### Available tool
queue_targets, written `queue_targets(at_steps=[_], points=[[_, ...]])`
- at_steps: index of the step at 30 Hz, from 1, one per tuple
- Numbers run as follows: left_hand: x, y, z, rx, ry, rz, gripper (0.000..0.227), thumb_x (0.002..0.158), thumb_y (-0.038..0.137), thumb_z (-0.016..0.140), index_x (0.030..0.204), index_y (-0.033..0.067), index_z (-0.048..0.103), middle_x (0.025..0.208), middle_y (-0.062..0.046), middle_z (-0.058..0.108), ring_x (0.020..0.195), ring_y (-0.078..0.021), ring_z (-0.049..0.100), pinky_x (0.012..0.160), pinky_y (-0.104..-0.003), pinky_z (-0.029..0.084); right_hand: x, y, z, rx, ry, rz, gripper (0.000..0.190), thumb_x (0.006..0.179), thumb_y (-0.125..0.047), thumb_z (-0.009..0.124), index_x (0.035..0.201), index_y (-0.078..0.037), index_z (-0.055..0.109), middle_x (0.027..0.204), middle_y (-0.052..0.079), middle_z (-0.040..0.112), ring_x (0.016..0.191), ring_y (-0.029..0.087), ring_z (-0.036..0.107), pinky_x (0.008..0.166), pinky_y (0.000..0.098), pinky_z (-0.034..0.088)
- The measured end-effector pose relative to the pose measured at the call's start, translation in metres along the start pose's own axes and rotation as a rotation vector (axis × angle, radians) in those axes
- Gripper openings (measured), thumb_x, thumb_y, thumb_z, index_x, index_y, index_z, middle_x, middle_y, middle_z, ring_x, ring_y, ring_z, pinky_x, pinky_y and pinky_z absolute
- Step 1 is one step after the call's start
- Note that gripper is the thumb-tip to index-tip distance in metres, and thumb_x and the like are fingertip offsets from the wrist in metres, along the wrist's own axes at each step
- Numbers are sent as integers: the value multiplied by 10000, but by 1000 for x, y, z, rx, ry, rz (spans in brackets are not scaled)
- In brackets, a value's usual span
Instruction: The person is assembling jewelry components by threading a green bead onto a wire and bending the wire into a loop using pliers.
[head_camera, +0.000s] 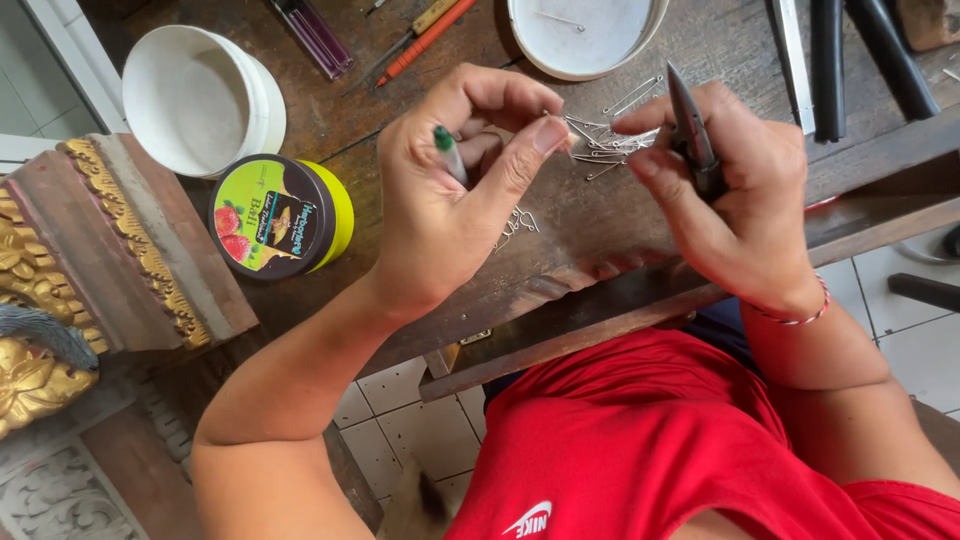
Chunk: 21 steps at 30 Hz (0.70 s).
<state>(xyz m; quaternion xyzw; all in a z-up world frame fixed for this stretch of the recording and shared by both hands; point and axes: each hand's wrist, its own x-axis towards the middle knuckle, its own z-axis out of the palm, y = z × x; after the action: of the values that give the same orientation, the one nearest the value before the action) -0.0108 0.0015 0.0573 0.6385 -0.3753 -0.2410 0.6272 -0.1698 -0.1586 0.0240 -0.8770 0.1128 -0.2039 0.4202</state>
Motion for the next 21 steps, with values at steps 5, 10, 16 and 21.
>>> queue_targets(at_steps=[5, 10, 16, 21], points=[[-3, 6, 4, -61, -29, 11, 105, 1013, 109, 674, 1041, 26, 616, 1006, -112, 733, 944, -158, 754, 817, -220, 628, -2, -1, 11, 50, 66, 2, 267, 1068, -211, 683, 1130, 46, 720, 819, 73, 547, 671, 164, 429, 676, 312, 328], [-8, 4, 6, -16, -61, 24, 39, 1030, 74, 703, 1055, 79, 674, 1048, -34, 738, 644, -5, 483, 563, -161, 365, -3, -8, 13, 118, 109, 40, 181, 1052, -145, 724, 1043, 36, 705, 758, 67, 610, 647, 138, 491, 659, 284, 373], [-10, 0, 4, 57, -128, 144, 56, 1026, 77, 723, 1055, 102, 683, 1002, -17, 738, 733, -72, 560, 650, -226, 420, -1, -21, 13, 459, 31, 160, 173, 1055, -97, 630, 991, 53, 572, 639, 96, 521, 470, 119, 476, 472, 214, 366], [-14, 3, -1, 81, -214, -6, 582, 1093, 498, 319, 1519, 118, 433, 1377, -95, 499, 1221, -197, 599, 1224, -355, 445, -1, -12, 14, 244, 247, -81, 153, 1042, 72, 627, 904, 69, 561, 619, 107, 562, 621, 202, 484, 784, 365, 428]])
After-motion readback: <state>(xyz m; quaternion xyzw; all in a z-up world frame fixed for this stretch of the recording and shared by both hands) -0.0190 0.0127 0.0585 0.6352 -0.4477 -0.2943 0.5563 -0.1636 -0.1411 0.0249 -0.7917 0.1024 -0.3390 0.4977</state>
